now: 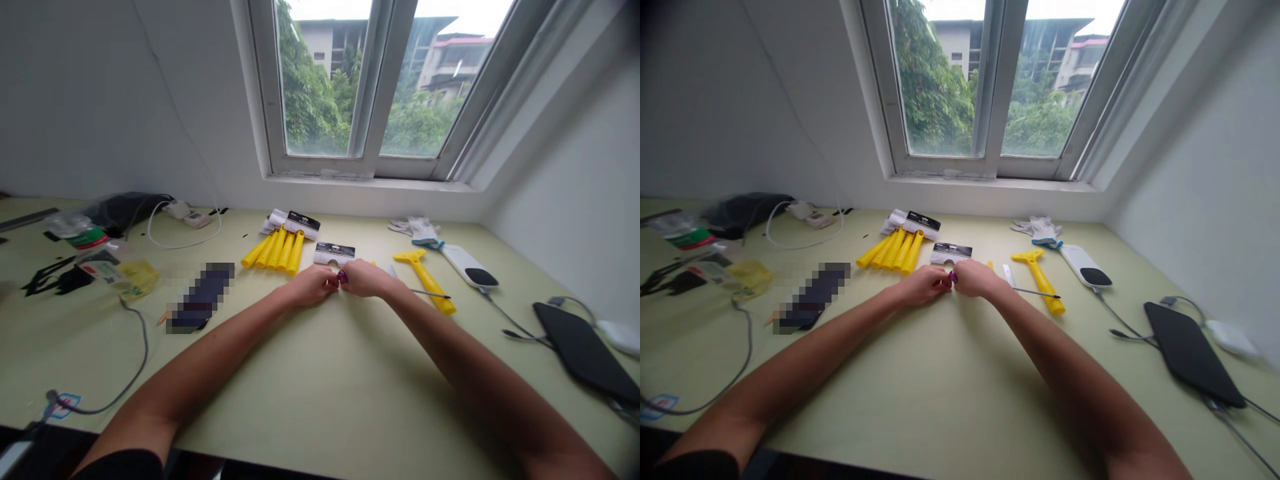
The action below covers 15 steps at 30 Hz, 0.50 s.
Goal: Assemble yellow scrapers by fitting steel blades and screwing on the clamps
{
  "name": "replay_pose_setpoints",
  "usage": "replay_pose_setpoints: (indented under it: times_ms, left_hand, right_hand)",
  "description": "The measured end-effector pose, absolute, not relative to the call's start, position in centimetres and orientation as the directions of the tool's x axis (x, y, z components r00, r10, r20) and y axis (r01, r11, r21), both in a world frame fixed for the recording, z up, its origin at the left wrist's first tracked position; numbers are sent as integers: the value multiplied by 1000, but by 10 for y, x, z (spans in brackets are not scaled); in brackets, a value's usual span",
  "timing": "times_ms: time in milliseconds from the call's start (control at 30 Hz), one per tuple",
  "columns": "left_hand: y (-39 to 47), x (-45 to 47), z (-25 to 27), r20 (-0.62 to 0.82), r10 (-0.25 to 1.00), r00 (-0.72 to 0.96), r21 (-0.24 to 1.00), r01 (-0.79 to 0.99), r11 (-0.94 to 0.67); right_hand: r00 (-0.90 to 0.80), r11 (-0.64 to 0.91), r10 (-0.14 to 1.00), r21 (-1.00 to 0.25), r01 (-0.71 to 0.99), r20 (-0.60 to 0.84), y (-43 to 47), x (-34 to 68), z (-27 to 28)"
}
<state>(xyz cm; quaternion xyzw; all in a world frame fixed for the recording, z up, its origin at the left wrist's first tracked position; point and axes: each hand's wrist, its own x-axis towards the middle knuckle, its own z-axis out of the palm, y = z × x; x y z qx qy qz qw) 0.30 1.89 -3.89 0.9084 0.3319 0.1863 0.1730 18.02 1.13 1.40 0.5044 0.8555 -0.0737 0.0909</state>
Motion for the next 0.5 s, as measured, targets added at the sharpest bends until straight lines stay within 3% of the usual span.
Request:
replay_pose_setpoints:
  times_ms: [300,433,500]
  left_hand:
    - [16,10,-46,283,735,617,485,568,-664]
    - [20,9,-39,338,764,550,537,553,-637]
    - [25,5,-33,377,787,489,560,556,-614]
  right_hand:
    - [-465,458,864,-86,885,-191,-2,204,54]
    - [-412,402,909,-126,907,-62,-5,235,76]
    - [-326,315,943,-126,941,-70,3,257,79]
